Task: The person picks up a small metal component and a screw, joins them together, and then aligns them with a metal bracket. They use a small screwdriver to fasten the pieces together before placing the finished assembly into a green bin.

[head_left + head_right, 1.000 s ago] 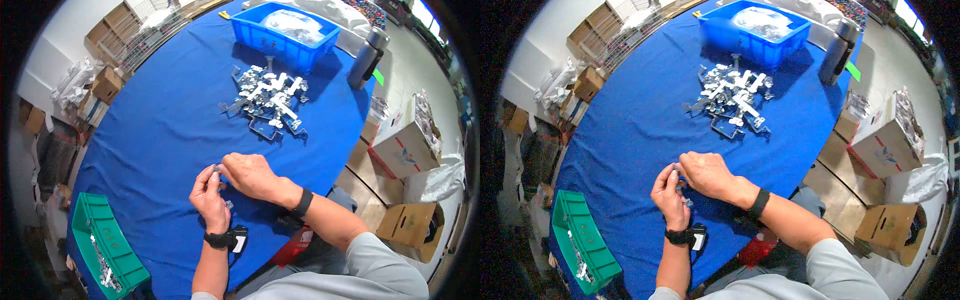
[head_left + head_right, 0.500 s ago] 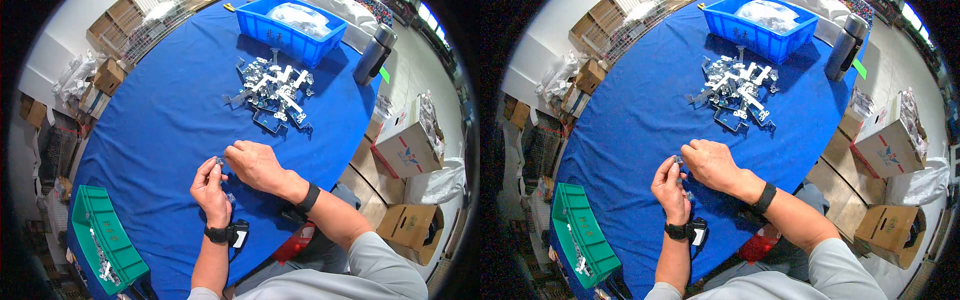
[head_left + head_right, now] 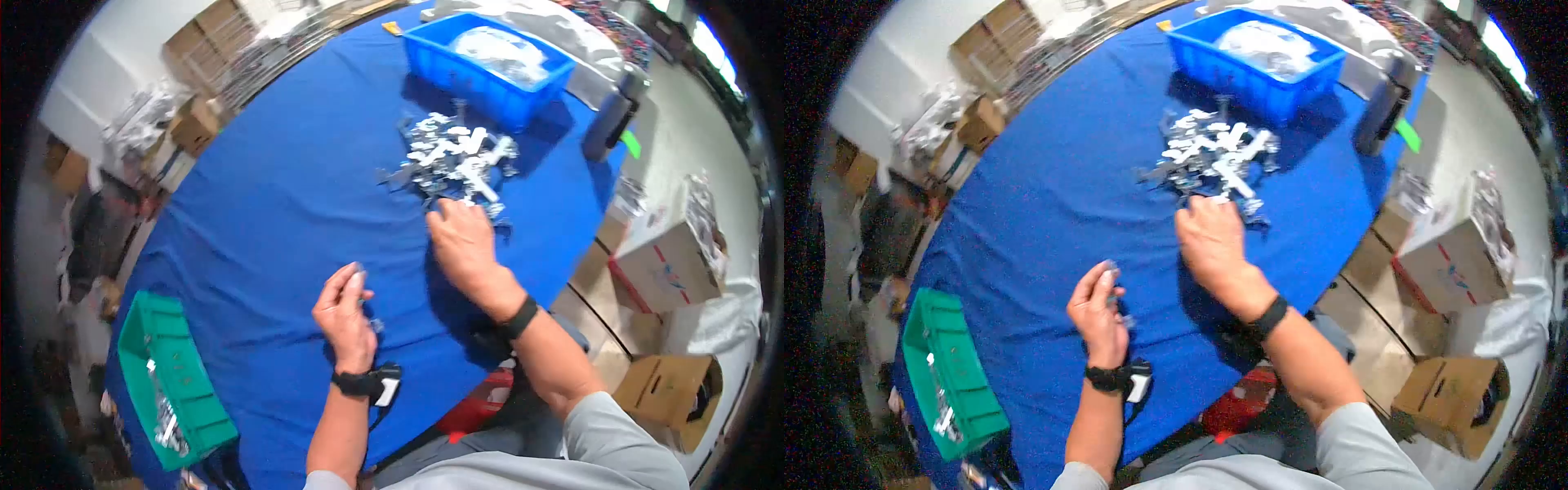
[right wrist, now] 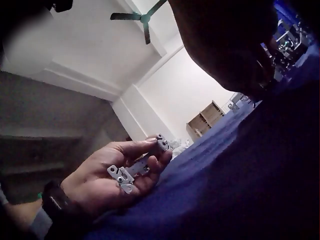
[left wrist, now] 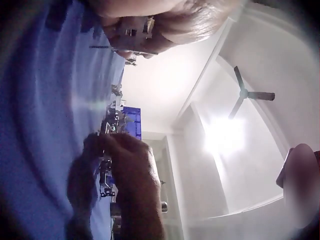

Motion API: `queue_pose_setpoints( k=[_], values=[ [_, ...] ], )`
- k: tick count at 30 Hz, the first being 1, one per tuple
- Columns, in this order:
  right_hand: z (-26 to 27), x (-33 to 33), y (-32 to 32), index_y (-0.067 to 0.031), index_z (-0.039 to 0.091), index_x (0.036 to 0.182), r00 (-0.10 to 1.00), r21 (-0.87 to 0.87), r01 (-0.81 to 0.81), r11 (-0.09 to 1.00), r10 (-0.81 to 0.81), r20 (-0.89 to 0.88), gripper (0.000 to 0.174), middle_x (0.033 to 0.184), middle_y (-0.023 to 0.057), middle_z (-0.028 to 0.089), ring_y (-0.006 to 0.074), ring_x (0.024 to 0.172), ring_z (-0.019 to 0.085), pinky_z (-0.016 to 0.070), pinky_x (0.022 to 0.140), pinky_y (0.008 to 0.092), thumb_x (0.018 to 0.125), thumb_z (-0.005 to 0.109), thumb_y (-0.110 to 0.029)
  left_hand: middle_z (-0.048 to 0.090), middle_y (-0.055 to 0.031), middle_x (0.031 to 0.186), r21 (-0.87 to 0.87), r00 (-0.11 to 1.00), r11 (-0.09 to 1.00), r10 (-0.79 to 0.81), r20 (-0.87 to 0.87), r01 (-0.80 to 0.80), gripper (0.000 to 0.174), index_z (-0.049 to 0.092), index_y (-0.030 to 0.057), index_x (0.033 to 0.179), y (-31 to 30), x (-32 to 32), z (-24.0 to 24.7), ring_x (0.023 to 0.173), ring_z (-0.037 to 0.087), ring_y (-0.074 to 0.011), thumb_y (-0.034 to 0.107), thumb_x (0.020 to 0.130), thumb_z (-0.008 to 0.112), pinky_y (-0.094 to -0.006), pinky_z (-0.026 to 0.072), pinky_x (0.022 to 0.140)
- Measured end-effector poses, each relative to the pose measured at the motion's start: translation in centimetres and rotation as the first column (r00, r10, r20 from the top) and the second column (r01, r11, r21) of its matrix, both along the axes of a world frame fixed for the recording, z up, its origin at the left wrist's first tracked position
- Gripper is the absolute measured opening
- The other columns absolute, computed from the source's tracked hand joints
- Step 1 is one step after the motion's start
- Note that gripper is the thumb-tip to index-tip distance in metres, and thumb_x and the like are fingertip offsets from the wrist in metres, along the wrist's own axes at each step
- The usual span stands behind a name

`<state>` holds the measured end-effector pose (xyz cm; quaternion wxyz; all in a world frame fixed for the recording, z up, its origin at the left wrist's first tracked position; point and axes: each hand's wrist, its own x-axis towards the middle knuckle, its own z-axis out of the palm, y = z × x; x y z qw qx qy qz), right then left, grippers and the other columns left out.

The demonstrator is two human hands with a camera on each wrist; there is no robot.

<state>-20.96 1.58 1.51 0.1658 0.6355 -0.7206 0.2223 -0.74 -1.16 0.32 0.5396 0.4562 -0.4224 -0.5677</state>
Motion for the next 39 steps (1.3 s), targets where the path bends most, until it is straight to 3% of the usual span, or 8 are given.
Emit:
queue_pose_setpoints(
  k=[7, 12, 15, 20, 30, 36, 38, 39],
  values=[
    [-0.4, 0.0, 0.5, -0.008, 0.064, 0.076, 0.996, 0.07, -0.076, 0.995, 0.073, 0.045, 0.004, 0.082, 0.0125, 0.062, 0.0294, 0.082, 0.061, 0.043, 0.074, 0.0437, 0.078, 0.061, -0.011, 0.07, -0.0092, 0.106, -0.053, 0.995, 0.998, -0.021, 0.095, 0.026, 0.021, 0.07, -0.0016, 0.11, -0.4, 3.1, 1.1, 0.091, 0.067, -0.0158, 0.001, 0.09, 0.065, -0.0261, 0.0558, 0.069],
    [0.8, 1.4, 0.7, -0.0023, 0.063, 0.091, 0.736, -0.118, -0.333, 0.935, 0.336, 0.587, 0.012, 0.084, 0.0169, 0.059, 0.0361, 0.077, 0.061, 0.0485, 0.069, 0.0446, 0.092, 0.063, -0.015, 0.068, -0.0093, 0.114, -0.161, 0.942, 0.985, -0.011, 0.337, 0.069, 0.021, 0.072, -0.0034, 0.108, -3.3, 9.2, 2.3, 0.091, 0.065, -0.0151, 0.002, 0.089, 0.064, -0.0278, 0.0554, 0.075],
    [2.0, 2.0, 1.4, -0.0004, 0.064, 0.091, 0.702, -0.079, -0.35, 0.934, 0.317, 0.638, 0.012, 0.085, 0.0167, 0.06, 0.0352, 0.077, 0.06, 0.0469, 0.069, 0.0429, 0.092, 0.063, -0.012, 0.069, -0.0115, 0.112, -0.252, 0.766, 0.967, 0.133, 0.629, 0.039, 0.022, 0.074, -0.0011, 0.106, -6.2, 15.0, 2.4, 0.091, 0.066, -0.0181, 0.003, 0.087, 0.063, -0.0289, 0.0548, 0.077],
    [1.7, 2.1, 1.4, -0.0011, 0.064, 0.091, 0.71, -0.059, -0.354, 0.933, 0.309, 0.633, 0.012, 0.086, 0.017, 0.06, 0.036, 0.078, 0.06, 0.0472, 0.069, 0.0443, 0.091, 0.064, -0.013, 0.07, -0.0183, 0.104, -0.513, 0.106, 0.832, 0.503, 0.858, 0.211, 0.024, 0.075, 0.0016, 0.096, -10.9, 26.1, 1.3, 0.1, 0.066, -0.0332, 0.004, 0.08, 0.058, -0.0411, 0.0523, 0.091],
    [0.6, 2.3, 1.1, -0.0026, 0.061, 0.086, 0.778, -0.006, -0.374, 0.928, 0.317, 0.542, 0.022, 0.085, 0.0209, 0.061, 0.0417, 0.078, 0.063, 0.0522, 0.069, 0.0525, 0.091, 0.061, -0.024, 0.069, -0.0213, 0.107, -0.221, -0.172, 0.968, 0.24, 0.955, 0.12, 0.031, 0.074, 0.0015, 0.104, -10.0, 34.0, 0.1, 0.102, 0.064, -0.0364, 0.003, 0.076, 0.06, -0.0424, 0.0499, 0.094],
    [1.1, 3.2, 1.1, -0.0024, 0.061, 0.086, 0.738, 0.002, -0.381, 0.925, 0.302, 0.603, 0.02, 0.086, 0.0195, 0.062, 0.0399, 0.081, 0.063, 0.0519, 0.072, 0.0513, 0.092, 0.058, -0.021, 0.067, -0.015, 0.118, -0.331, 0.068, 0.922, 0.324, 0.944, 0.2, 0.037, 0.067, 0.0009, 0.12, -9.0, 28.2, 3.4, 0.107, 0.063, -0.0304, 0.008, 0.084, 0.068, -0.0384, 0.0485, 0.096],
    [1.0, 3.1, 1.1, -0.0023, 0.061, 0.086, 0.725, -0.025, -0.403, 0.915, 0.336, 0.601, 0.02, 0.086, 0.0201, 0.062, 0.0404, 0.079, 0.063, 0.0522, 0.071, 0.0512, 0.092, 0.058, -0.021, 0.066, -0.013, 0.119, -0.28, 0.58, 0.95, 0.152, 0.8, 0.137, 0.033, 0.066, -0.0017, 0.12, -7.9, 24.2, 4.6, 0.107, 0.062, -0.0217, 0.009, 0.088, 0.067, -0.034, 0.0494, 0.093],
    [0.8, 3.2, 1.0, -0.0023, 0.061, 0.086, 0.732, -0.015, -0.397, 0.918, 0.327, 0.598, 0.02, 0.086, 0.0201, 0.062, 0.0404, 0.079, 0.063, 0.0522, 0.071, 0.0512, 0.092, 0.058, -0.021, 0.066, -0.013, 0.119, -0.273, 0.587, 0.951, 0.142, 0.797, 0.141, 0.033, 0.066, -0.0017, 0.12, -6.8, 21.7, 5.6, 0.107, 0.062, -0.0217, 0.009, 0.088, 0.067, -0.034, 0.0494, 0.093]
  ],
)
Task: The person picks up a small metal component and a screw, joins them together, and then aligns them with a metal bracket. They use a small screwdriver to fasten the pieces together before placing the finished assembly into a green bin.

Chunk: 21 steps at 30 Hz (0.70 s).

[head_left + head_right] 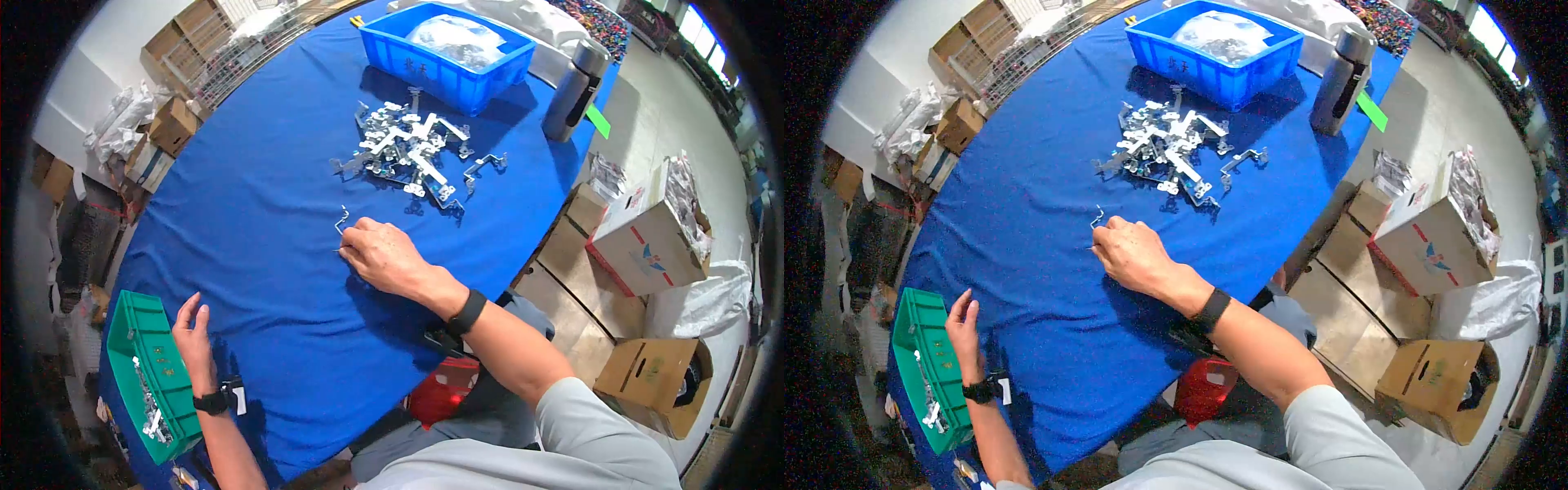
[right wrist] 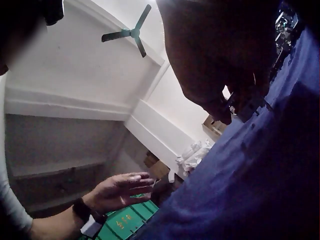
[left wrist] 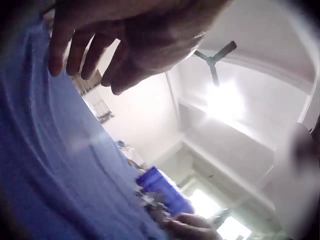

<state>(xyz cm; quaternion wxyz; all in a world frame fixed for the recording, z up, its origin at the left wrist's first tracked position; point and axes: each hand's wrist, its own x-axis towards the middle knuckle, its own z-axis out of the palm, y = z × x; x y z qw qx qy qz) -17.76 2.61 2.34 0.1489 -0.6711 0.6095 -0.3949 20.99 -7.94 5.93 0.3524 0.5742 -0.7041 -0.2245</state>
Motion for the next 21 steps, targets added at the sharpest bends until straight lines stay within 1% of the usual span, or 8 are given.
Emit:
queue_pose_setpoints(
  k=[2, 4, 6, 8, 10, 13, 16, 21],
  values=[
    [-0.6, 0.0, -0.2, -0.0025, 0.061, 0.086, 1.0, 0.002, -0.012, 1.0, 0.012, 0.023, 0.02, 0.086, 0.0209, 0.062, 0.041, 0.078, 0.063, 0.0524, 0.07, 0.0516, 0.092, 0.058, -0.021, 0.066, -0.009, 0.116, 0.246, 0.936, 0.966, 0.019, -0.351, 0.072, 0.03, 0.066, -0.0018, 0.121, 2.8, -5.5, 2.0, 0.105, 0.062, -0.0159, 0.011, 0.093, 0.064, -0.0305, 0.0521, 0.088],
    [-0.8, -0.1, -0.3, -0.0024, 0.061, 0.087, 1.0, -0.001, -0.02, 1.0, 0.02, 0.013, 0.02, 0.086, 0.0217, 0.062, 0.0416, 0.078, 0.064, 0.0525, 0.069, 0.0521, 0.092, 0.058, -0.021, 0.067, -0.0088, 0.114, 0.254, 0.896, 0.954, -0.03, -0.444, 0.158, 0.029, 0.066, 0.0001, 0.122, 4.8, -10.1, 2.7, 0.103, 0.063, -0.0154, 0.01, 0.095, 0.062, -0.0301, 0.0544, 0.085],
    [-0.4, 0.0, -0.2, -0.0023, 0.062, 0.086, 0.999, -0.003, -0.006, 1.0, 0.006, -0.032, 0.02, 0.086, 0.0216, 0.062, 0.0417, 0.079, 0.064, 0.0522, 0.069, 0.0521, 0.091, 0.059, -0.022, 0.065, -0.01, 0.122, 0.285, 0.848, 0.916, -0.099, -0.521, 0.282, 0.029, 0.063, 0.0002, 0.123, 5.5, -13.2, 2.3, 0.109, 0.063, -0.0197, 0.014, 0.098, 0.059, -0.0344, 0.0545, 0.089],
    [0.1, 0.1, -0.2, -0.0028, 0.064, 0.087, 1.0, 0.069, -0.003, 0.998, 0.004, -0.014, 0.02, 0.087, 0.0205, 0.062, 0.0413, 0.079, 0.064, 0.0524, 0.071, 0.0512, 0.091, 0.059, -0.022, 0.065, -0.012, 0.122, 0.291, 0.762, 0.895, -0.079, -0.642, 0.338, 0.028, 0.063, -0.0003, 0.123, 5.8, -16.1, 0.6, 0.11, 0.064, -0.0225, 0.013, 0.098, 0.059, -0.0347, 0.0559, 0.087],
    [-0.2, 0.3, -0.1, -0.0035, 0.065, 0.088, 1.0, 0.043, -0.003, 0.999, 0.003, -0.019, 0.018, 0.087, 0.0199, 0.062, 0.0406, 0.079, 0.064, 0.0526, 0.072, 0.051, 0.091, 0.059, -0.021, 0.062, -0.0141, 0.127, 0.301, 0.645, 0.857, -0.047, -0.763, 0.419, 0.032, 0.06, -0.0005, 0.127, 5.9, -18.4, -1.5, 0.112, 0.063, -0.0244, 0.015, 0.1, 0.058, -0.0364, 0.0555, 0.09],
    [-0.4, 0.4, 0.0, -0.0037, 0.065, 0.089, 1.0, 0.022, -0.014, 1.0, 0.014, -0.004, 0.017, 0.087, 0.0196, 0.063, 0.0402, 0.078, 0.064, 0.0526, 0.072, 0.0508, 0.091, 0.058, -0.019, 0.051, -0.0162, 0.14, 0.294, 0.525, 0.813, -0.016, -0.851, 0.502, 0.044, 0.05, 0.0007, 0.137, 6.5, -21.7, -3.7, 0.122, 0.056, -0.0248, 0.026, 0.103, 0.054, -0.0394, 0.0494, 0.099],
    [-0.9, 0.5, -0.2, -0.0036, 0.064, 0.089, 0.994, -0.036, -0.078, 0.996, 0.08, 0.078, 0.016, 0.087, 0.0196, 0.063, 0.0394, 0.081, 0.064, 0.0523, 0.073, 0.05, 0.09, 0.057, -0.018, 0.049, -0.0155, 0.142, 0.236, 0.433, 0.824, -0.012, -0.901, 0.514, 0.047, 0.048, 0.0013, 0.139, 6.2, -23.2, -5.4, 0.121, 0.055, -0.0242, 0.031, 0.104, 0.051, -0.0383, 0.0474, 0.101],
    [0.0, 0.6, 0.3, -0.0039, 0.068, 0.093, 0.979, 0.016, -0.139, 0.99, 0.135, 0.153, 0.018, 0.092, 0.0184, 0.065, 0.0375, 0.087, 0.063, 0.0515, 0.077, 0.0482, 0.089, 0.056, -0.017, 0.054, -0.0151, 0.136, 0.15, 0.453, 0.846, -0.117, -0.884, 0.512, 0.056, 0.046, -0.0031, 0.14, 6.3, -23.4, -5.7, 0.116, 0.056, -0.0203, 0.041, 0.106, 0.042, -0.0345, 0.0481, 0.098]
  ],
)
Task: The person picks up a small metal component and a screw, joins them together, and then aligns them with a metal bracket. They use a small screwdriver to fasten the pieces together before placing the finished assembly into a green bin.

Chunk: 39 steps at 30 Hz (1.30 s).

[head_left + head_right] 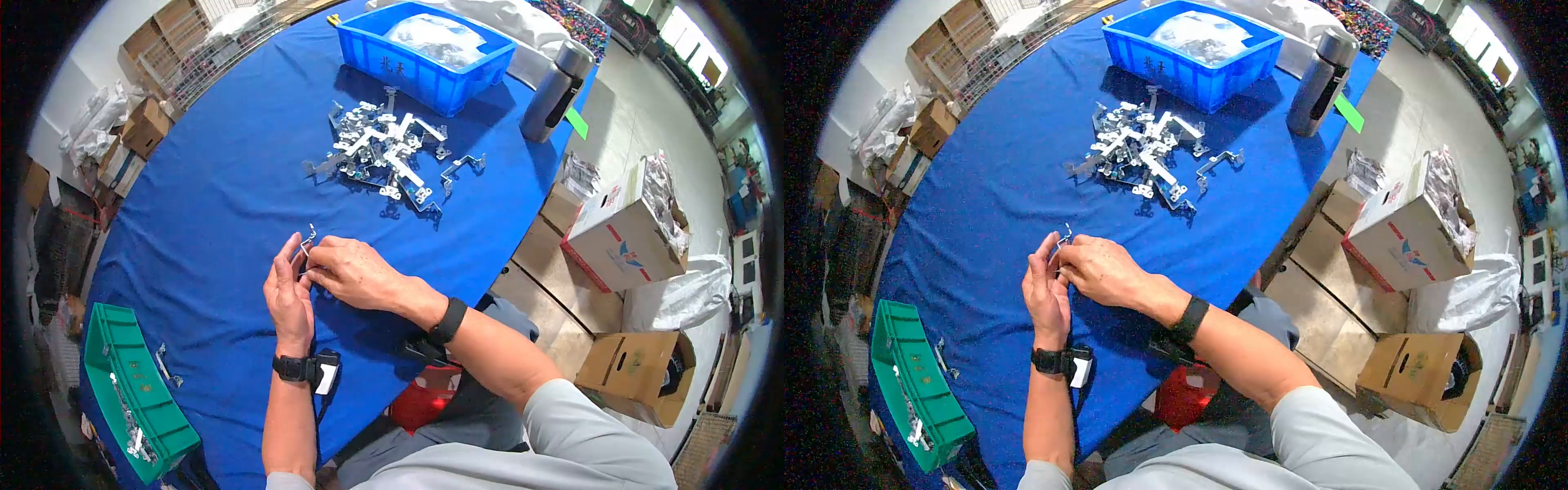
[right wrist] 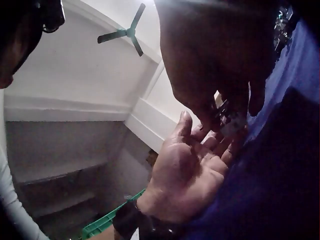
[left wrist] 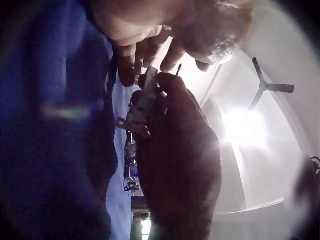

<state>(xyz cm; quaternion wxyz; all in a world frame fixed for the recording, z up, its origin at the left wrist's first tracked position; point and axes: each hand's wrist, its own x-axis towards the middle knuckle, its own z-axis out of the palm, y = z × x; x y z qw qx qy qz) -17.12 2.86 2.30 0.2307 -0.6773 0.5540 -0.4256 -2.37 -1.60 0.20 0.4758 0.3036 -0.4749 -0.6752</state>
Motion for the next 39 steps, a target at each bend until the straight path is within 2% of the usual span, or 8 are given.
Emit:
queue_pose_setpoints(
  k=[6, 11, 15, 18, 27, 29, 32, 39],
  values=[
    [0.5, -0.2, -0.5, 0.0002, 0.067, 0.09, 0.982, 0.031, -0.111, 0.993, 0.105, 0.157, 0.021, 0.087, 0.0182, 0.066, 0.0362, 0.086, 0.064, 0.0509, 0.077, 0.0451, 0.089, 0.058, -0.019, 0.064, -0.016, 0.119, 0.005, 0.996, 1.0, -0.02, 0.086, 0.02, 0.054, 0.051, -0.0086, 0.134, -0.4, 0.4, -1.5, 0.105, 0.063, -0.0174, 0.037, 0.106, 0.044, -0.0304, 0.0502, 0.091],
    [-0.2, -0.5, -0.6, 0.001, 0.065, 0.1, 0.95, 0.181, -0.184, 0.966, 0.128, 0.283, 0.022, 0.092, 0.0168, 0.068, 0.0279, 0.088, 0.066, 0.0513, 0.08, 0.0389, 0.094, 0.058, -0.019, 0.069, -0.0043, 0.105, -0.037, 0.983, 0.998, 0.064, 0.173, -0.058, 0.04, 0.063, -0.0011, 0.125, -0.2, 0.3, -1.2, 0.085, 0.063, -0.0078, 0.03, 0.102, 0.057, -0.0222, 0.0507, 0.076],
    [-0.2, -0.8, -0.3, 0.0024, 0.064, 0.113, 0.917, 0.219, -0.226, 0.949, 0.132, 0.377, 0.026, 0.104, 0.0104, 0.069, 0.017, 0.097, 0.062, 0.0496, 0.086, 0.0328, 0.098, 0.058, -0.017, 0.068, -0.0088, 0.114, -0.236, 0.968, 0.968, 0.141, 0.209, -0.09, 0.041, 0.065, -0.003, 0.121, -0.8, -0.1, -2.6, 0.101, 0.063, -0.0133, 0.032, 0.101, 0.058, -0.027, 0.0511, 0.087],
    [0.4, -1.1, -0.1, 0.0035, 0.065, 0.111, 0.891, 0.298, -0.241, 0.924, 0.089, 0.446, 0.026, 0.105, 0.0049, 0.067, 0.0111, 0.098, 0.059, 0.0479, 0.087, 0.0294, 0.099, 0.057, -0.019, 0.064, -0.0201, 0.123, -0.224, 0.982, 0.973, 0.093, 0.167, -0.054, 0.041, 0.068, -0.0048, 0.114, -0.5, 0.0, -1.7, 0.117, 0.061, -0.0267, 0.033, 0.101, 0.057, -0.0353, 0.0465, 0.1],
    [-1.6, -1.1, -0.2, 0.0015, 0.064, 0.101, 0.804, 0.236, -0.234, 0.943, 0.051, 0.592, 0.025, 0.093, 0.001, 0.064, 0.0092, 0.088, 0.056, 0.0486, 0.08, 0.0281, 0.101, 0.057, -0.022, 0.064, -0.015, 0.122, -0.283, 0.967, 0.959, 0.101, 0.233, -0.032, 0.043, 0.066, -0.0061, 0.116, -0.3, -0.3, -1.9, 0.11, 0.061, -0.0186, 0.033, 0.103, 0.054, -0.0309, 0.0481, 0.096],
    [-1.9, -1.2, -0.1, 0.0017, 0.063, 0.1, 0.875, 0.244, -0.184, 0.952, 0.045, 0.482, 0.024, 0.093, 0.0012, 0.064, 0.009, 0.09, 0.058, 0.0496, 0.082, 0.028, 0.101, 0.057, -0.021, 0.065, -0.0138, 0.12, -0.292, 0.965, 0.956, 0.106, 0.241, -0.032, 0.042, 0.066, -0.0055, 0.116, -0.4, -0.3, -1.8, 0.109, 0.061, -0.0176, 0.032, 0.103, 0.054, -0.0299, 0.0489, 0.094],
    [-2.5, -0.7, -0.2, 0.0013, 0.063, 0.1, 0.774, 0.186, -0.231, 0.955, 0.065, 0.629, 0.022, 0.094, 0.0014, 0.064, 0.0083, 0.089, 0.058, 0.0498, 0.082, 0.0274, 0.101, 0.056, -0.02, 0.067, -0.0098, 0.116, -0.291, 0.962, 0.957, 0.102, 0.253, -0.025, 0.042, 0.065, -0.0038, 0.12, -0.5, -0.2, -2.0, 0.103, 0.062, -0.0144, 0.033, 0.103, 0.054, -0.0274, 0.0496, 0.089],
    [-3.0, -0.8, -0.2, 0.0024, 0.063, 0.091, 0.91, 0.063, -0.088, 0.994, 0.055, 0.41, 0.027, 0.082, 0.0085, 0.068, 0.0134, 0.079, 0.062, 0.0502, 0.071, 0.0324, 0.098, 0.056, -0.023, 0.068, -0.009, 0.114, -0.115, 0.976, 0.993, 0.013, 0.219, 0.012, 0.042, 0.064, -0.0016, 0.122, 0.0, -0.1, -1.4, 0.099, 0.064, -0.0135, 0.034, 0.103, 0.053, -0.0271, 0.051, 0.089]
  ],
)
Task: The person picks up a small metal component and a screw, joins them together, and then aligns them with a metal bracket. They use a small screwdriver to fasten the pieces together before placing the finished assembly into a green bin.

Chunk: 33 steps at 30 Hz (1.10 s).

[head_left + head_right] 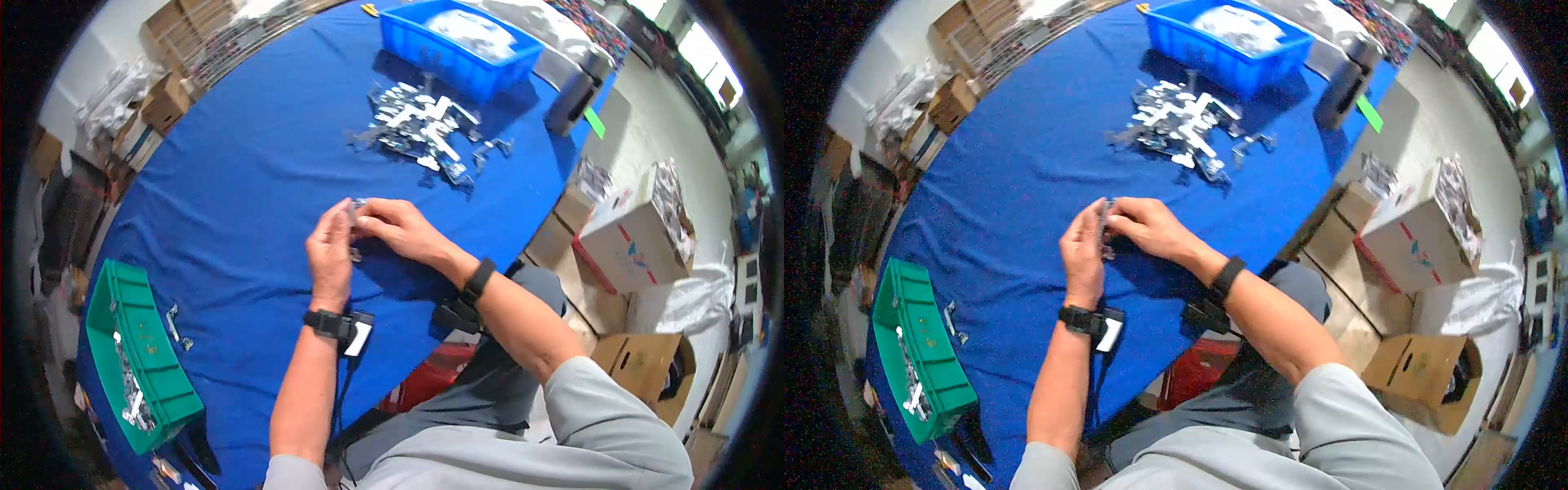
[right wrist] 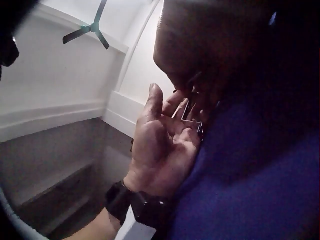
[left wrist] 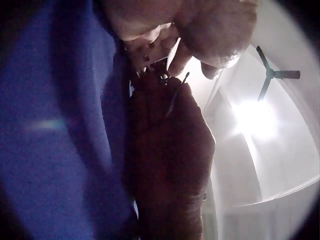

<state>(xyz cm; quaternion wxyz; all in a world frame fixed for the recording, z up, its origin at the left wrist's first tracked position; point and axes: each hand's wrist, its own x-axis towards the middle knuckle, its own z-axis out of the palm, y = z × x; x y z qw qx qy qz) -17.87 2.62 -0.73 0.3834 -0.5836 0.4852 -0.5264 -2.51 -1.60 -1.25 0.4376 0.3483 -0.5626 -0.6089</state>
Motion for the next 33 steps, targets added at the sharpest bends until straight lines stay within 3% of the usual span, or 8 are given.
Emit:
queue_pose_setpoints(
  k=[2, 4, 6, 9, 16, 22, 26, 33],
  values=[
    [-2.4, -0.1, -1.1, 0.0024, 0.064, 0.09, 0.997, -0.005, -0.054, 0.999, 0.055, 0.053, 0.028, 0.081, 0.0103, 0.07, 0.0164, 0.076, 0.064, 0.0508, 0.069, 0.0335, 0.097, 0.056, -0.024, 0.066, -0.0092, 0.116, -0.008, 0.999, 1.0, 0.001, -0.034, -0.001, 0.042, 0.062, -0.0016, 0.124, 0.0, 0.4, -0.1, 0.1, 0.063, -0.0128, 0.034, 0.104, 0.051, -0.026, 0.0514, 0.086],
    [0.4, -0.2, 0.0, 0.0021, 0.066, 0.09, 1.0, 0.011, -0.017, 1.0, 0.017, -0.025, 0.028, 0.081, 0.0126, 0.071, 0.0196, 0.074, 0.067, 0.0515, 0.066, 0.0348, 0.095, 0.057, -0.024, 0.067, -0.0085, 0.111, 0.0, 0.999, 1.0, -0.027, -0.026, 0.027, 0.048, 0.062, -0.0053, 0.123, 0.8, 0.4, 1.3, 0.097, 0.062, -0.0119, 0.037, 0.103, 0.052, -0.0256, 0.0509, 0.084],
    [0.7, -0.5, 0.3, 0.0037, 0.064, 0.092, 0.998, 0.086, -0.052, 0.995, 0.05, 0.025, 0.027, 0.084, 0.0085, 0.07, 0.0123, 0.08, 0.064, 0.0517, 0.071, 0.0313, 0.098, 0.056, -0.021, 0.066, -0.0087, 0.112, -0.016, 1.0, 1.0, -0.016, -0.024, 0.015, 0.049, 0.061, -0.005, 0.125, 0.7, 0.1, 1.1, 0.096, 0.062, -0.0125, 0.038, 0.104, 0.051, -0.0265, 0.0515, 0.083],
    [0.2, -0.7, 0.0, 0.0027, 0.065, 0.093, 0.997, 0.041, -0.073, 0.996, 0.072, 0.032, 0.023, 0.083, 0.009, 0.07, 0.0144, 0.079, 0.066, 0.0525, 0.072, 0.0318, 0.096, 0.058, -0.019, 0.062, -0.012, 0.126, -0.033, 0.997, 0.997, -0.075, 0.003, 0.075, 0.045, 0.057, -0.0045, 0.129, 0.3, 0.6, 0.5, 0.112, 0.061, -0.017, 0.033, 0.105, 0.049, -0.0293, 0.0516, 0.092],
    [1.1, -1.3, 0.5, 0.0034, 0.065, 0.093, 0.996, 0.055, -0.081, 0.995, 0.082, -0.019, 0.028, 0.082, 0.0118, 0.071, 0.0184, 0.078, 0.068, 0.0522, 0.07, 0.034, 0.096, 0.057, -0.023, 0.06, -0.015, 0.128, -0.016, 0.995, 0.995, -0.097, 0.007, 0.097, 0.048, 0.055, -0.0054, 0.13, 0.7, 0.4, 1.0, 0.116, 0.06, -0.0202, 0.034, 0.105, 0.048, -0.0321, 0.052, 0.094],
    [-0.9, -0.7, -0.3, 0.0032, 0.067, 0.094, 0.999, -0.123, -0.033, 0.992, 0.036, 0.021, 0.027, 0.082, 0.0134, 0.071, 0.0219, 0.078, 0.07, 0.0523, 0.07, 0.0372, 0.093, 0.057, -0.022, 0.06, -0.0151, 0.129, -0.032, 0.994, 0.995, -0.097, 0.046, 0.098, 0.046, 0.054, -0.0055, 0.131, 0.7, 0.3, 1.0, 0.117, 0.059, -0.0225, 0.032, 0.105, 0.047, -0.034, 0.0504, 0.096],
    [-1.0, -0.7, -0.1, 0.0031, 0.068, 0.095, 0.999, -0.142, 0.023, 0.99, -0.029, -0.041, 0.029, 0.086, 0.0197, 0.07, 0.0321, 0.08, 0.07, 0.0524, 0.072, 0.0415, 0.091, 0.058, -0.024, 0.059, -0.0155, 0.129, -0.047, 0.99, 0.991, -0.121, 0.069, 0.124, 0.049, 0.052, -0.0063, 0.132, 0.5, 0.1, 1.0, 0.116, 0.06, -0.0222, 0.034, 0.106, 0.045, -0.0341, 0.0508, 0.095],
    [-1.1, -0.8, -0.6, 0.0031, 0.067, 0.094, 0.992, -0.166, 0.046, 0.985, -0.064, -0.109, 0.028, 0.085, 0.0187, 0.07, 0.0296, 0.079, 0.07, 0.053, 0.07, 0.0401, 0.091, 0.058, -0.023, 0.061, -0.0148, 0.126, -0.046, 0.994, 0.993, -0.108, 0.012, 0.108, 0.044, 0.055, -0.0065, 0.129, 0.4, 0.0, 0.7, 0.113, 0.061, -0.0215, 0.03, 0.105, 0.048, -0.0336, 0.0529, 0.092]
  ],
)
